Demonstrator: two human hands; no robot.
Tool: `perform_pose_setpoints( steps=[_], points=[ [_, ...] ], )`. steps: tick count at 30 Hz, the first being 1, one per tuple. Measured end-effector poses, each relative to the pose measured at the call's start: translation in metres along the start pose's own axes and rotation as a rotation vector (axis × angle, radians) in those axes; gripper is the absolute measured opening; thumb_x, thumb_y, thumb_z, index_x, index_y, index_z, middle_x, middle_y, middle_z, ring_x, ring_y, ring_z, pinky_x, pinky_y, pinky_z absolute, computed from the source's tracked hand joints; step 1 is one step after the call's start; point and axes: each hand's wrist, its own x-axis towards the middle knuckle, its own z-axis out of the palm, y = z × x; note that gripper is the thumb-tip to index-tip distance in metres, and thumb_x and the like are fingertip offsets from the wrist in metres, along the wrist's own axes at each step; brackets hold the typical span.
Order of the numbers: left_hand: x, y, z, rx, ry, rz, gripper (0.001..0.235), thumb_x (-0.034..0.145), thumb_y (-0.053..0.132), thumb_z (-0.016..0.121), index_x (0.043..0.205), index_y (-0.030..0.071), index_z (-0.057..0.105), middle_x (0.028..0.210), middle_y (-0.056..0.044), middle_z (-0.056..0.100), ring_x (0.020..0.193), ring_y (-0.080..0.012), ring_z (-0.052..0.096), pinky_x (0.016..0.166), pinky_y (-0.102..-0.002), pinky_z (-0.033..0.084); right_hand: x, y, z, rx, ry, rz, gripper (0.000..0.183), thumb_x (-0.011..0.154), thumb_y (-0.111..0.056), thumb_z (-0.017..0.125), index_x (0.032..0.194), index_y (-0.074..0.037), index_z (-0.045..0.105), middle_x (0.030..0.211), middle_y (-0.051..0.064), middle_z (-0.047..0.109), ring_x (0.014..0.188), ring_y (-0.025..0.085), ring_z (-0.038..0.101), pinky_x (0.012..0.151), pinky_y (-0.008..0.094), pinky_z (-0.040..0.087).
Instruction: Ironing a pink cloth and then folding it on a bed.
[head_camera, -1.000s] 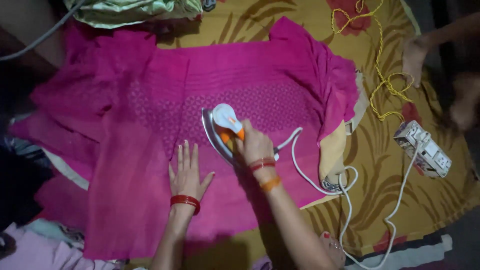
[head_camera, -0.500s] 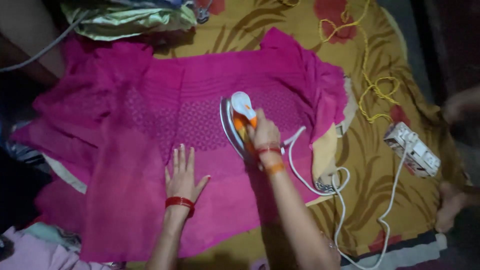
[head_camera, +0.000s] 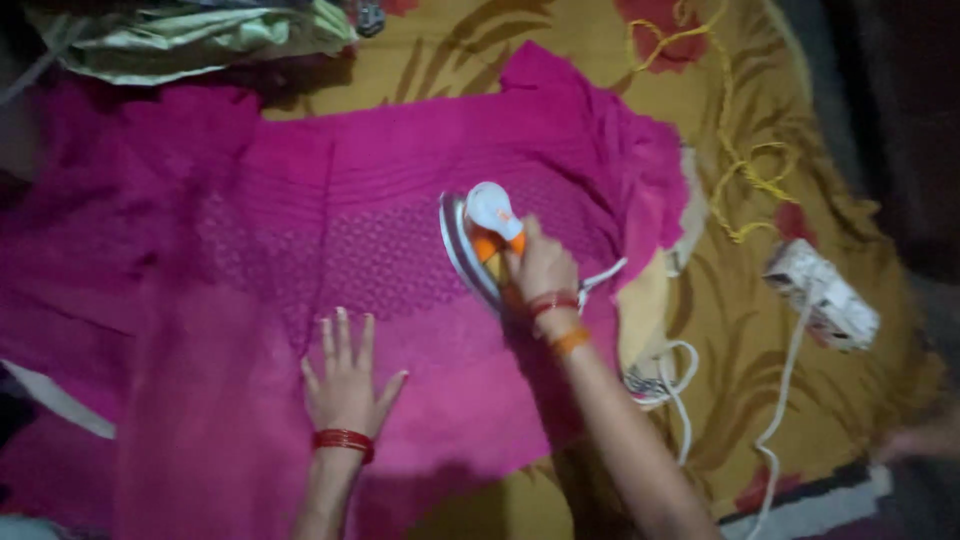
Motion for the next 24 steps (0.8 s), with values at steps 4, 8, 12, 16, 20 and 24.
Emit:
perform_pose_setpoints(
  steps=[4, 8, 12, 16, 20, 24],
  points=[
    [0.017, -0.004, 0.002, 0.015, -0.188, -0.009, 0.106, 0.084, 0.071, 0.061, 0.166, 0.028, 0.007, 0.169, -0.01, -0.005, 0.156, -0.0273, -0.002, 0.119, -0.068, 0.015, 0.084, -0.022, 0.011, 0.031, 0.057, 0.043, 0.034, 0.089, -0.03, 0.068, 0.116, -0.012, 0.059, 0.086, 0.025, 0.071, 0.083, 0.049, 0.07, 0.072, 0.06, 0.054],
    [0.014, -0.016, -0.004, -0.089, -0.129, -0.005, 0.106, 0.084, 0.064, 0.066, 0.165, 0.029, 0.009, 0.169, -0.008, -0.004, 0.156, -0.0285, -0.001, 0.118, -0.066, 0.017, 0.143, -0.056, 0.015, 0.027, 0.15, -0.02, 0.032, 0.088, -0.029, 0.07, 0.112, -0.01, 0.059, 0.091, 0.026, 0.072, 0.086, 0.049, 0.069, 0.073, 0.06, 0.054],
    [0.007, -0.017, -0.009, -0.17, -0.079, 0.026, 0.101, 0.083, 0.056, 0.071, 0.161, 0.026, 0.014, 0.17, -0.008, -0.001, 0.157, -0.0296, 0.001, 0.119, -0.066, 0.019, 0.143, -0.057, 0.017, 0.092, 0.167, -0.048, 0.034, 0.084, -0.026, 0.073, 0.111, -0.01, 0.058, 0.091, 0.026, 0.072, 0.088, 0.049, 0.069, 0.076, 0.058, 0.054],
    [0.005, -0.014, -0.002, -0.168, -0.017, 0.036, 0.099, 0.082, 0.055, 0.072, 0.16, 0.024, 0.019, 0.17, -0.01, 0.003, 0.156, -0.0314, 0.004, 0.119, -0.066, 0.019, 0.083, -0.056, 0.008, 0.122, 0.113, -0.103, 0.033, 0.086, -0.024, 0.074, 0.109, -0.009, 0.057, 0.089, 0.026, 0.071, 0.086, 0.05, 0.068, 0.074, 0.06, 0.053],
    [-0.003, -0.011, 0.005, -0.154, 0.082, 0.078, 0.097, 0.082, 0.053, 0.072, 0.159, 0.022, 0.023, 0.169, -0.012, 0.008, 0.156, -0.0322, 0.007, 0.119, -0.066, 0.02, 0.02, -0.05, 0.012, 0.103, 0.067, -0.124, 0.036, 0.086, -0.026, 0.073, 0.111, -0.008, 0.054, 0.085, 0.025, 0.071, 0.081, 0.049, 0.069, 0.07, 0.06, 0.053],
    [-0.007, -0.006, -0.001, -0.124, 0.036, 0.038, 0.094, 0.084, 0.053, 0.07, 0.159, 0.022, 0.023, 0.17, -0.012, 0.007, 0.156, -0.032, 0.005, 0.119, -0.065, 0.018, 0.006, -0.059, 0.01, 0.074, -0.025, -0.237, 0.036, 0.087, -0.029, 0.073, 0.11, -0.009, 0.053, 0.082, 0.023, 0.071, 0.078, 0.048, 0.069, 0.067, 0.06, 0.053]
  ],
)
